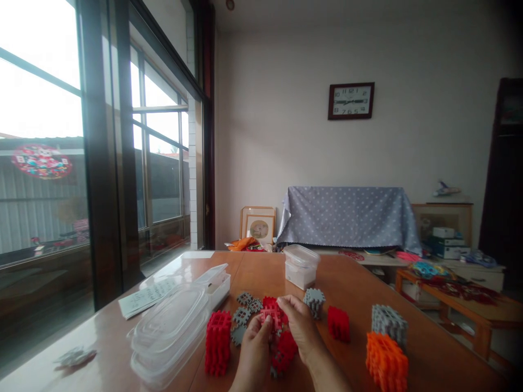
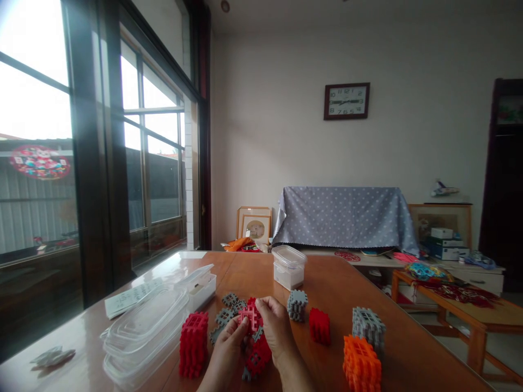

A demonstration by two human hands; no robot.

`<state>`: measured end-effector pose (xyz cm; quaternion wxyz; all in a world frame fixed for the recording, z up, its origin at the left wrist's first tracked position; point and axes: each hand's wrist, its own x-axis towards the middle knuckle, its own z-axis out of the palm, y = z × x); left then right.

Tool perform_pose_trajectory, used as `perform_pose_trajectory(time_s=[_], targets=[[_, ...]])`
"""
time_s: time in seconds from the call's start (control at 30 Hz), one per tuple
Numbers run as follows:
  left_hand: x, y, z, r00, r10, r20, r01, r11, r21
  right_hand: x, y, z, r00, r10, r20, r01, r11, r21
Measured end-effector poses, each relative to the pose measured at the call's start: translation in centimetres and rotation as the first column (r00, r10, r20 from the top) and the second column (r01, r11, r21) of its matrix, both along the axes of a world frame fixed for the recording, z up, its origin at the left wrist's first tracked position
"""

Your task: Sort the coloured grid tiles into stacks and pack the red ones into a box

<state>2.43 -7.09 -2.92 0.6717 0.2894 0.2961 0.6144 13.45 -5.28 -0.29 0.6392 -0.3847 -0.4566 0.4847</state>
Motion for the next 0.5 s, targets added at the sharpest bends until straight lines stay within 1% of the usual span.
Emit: perform_pose_trajectory(time_s=[0.2, 0.27, 0.4, 0.5], targets=[[0.0, -0.2, -0.1, 1.000, -0.006, -0.002, 0.006, 1.000, -0.001, -0.2, -1.2, 1.0, 0.999, 0.046, 0.003, -0.046, 0.999, -0.001], [0.0, -0.1, -0.2, 1.000, -0.013, -0.014, 0.013, 1.000, 0.005, -0.2, -1.4, 1.1, 0.999, 0.038, 0.013, -0.038, 0.999, -0.009], [-0.1, 0.1, -0.4, 1.000, -0.019, 0.009, 0.019, 1.000, 0.015, -0.2, -1.2, 0.8, 1.000, -0.024, 0.010, 0.025, 1.000, -0.020], [-0.2, 0.3, -0.4, 0.999, -0.024, 0.035, 0.023, 1.000, 0.007, -0.2, -1.1, 0.7, 0.999, -0.016, -0.030, 0.016, 1.000, -0.017]])
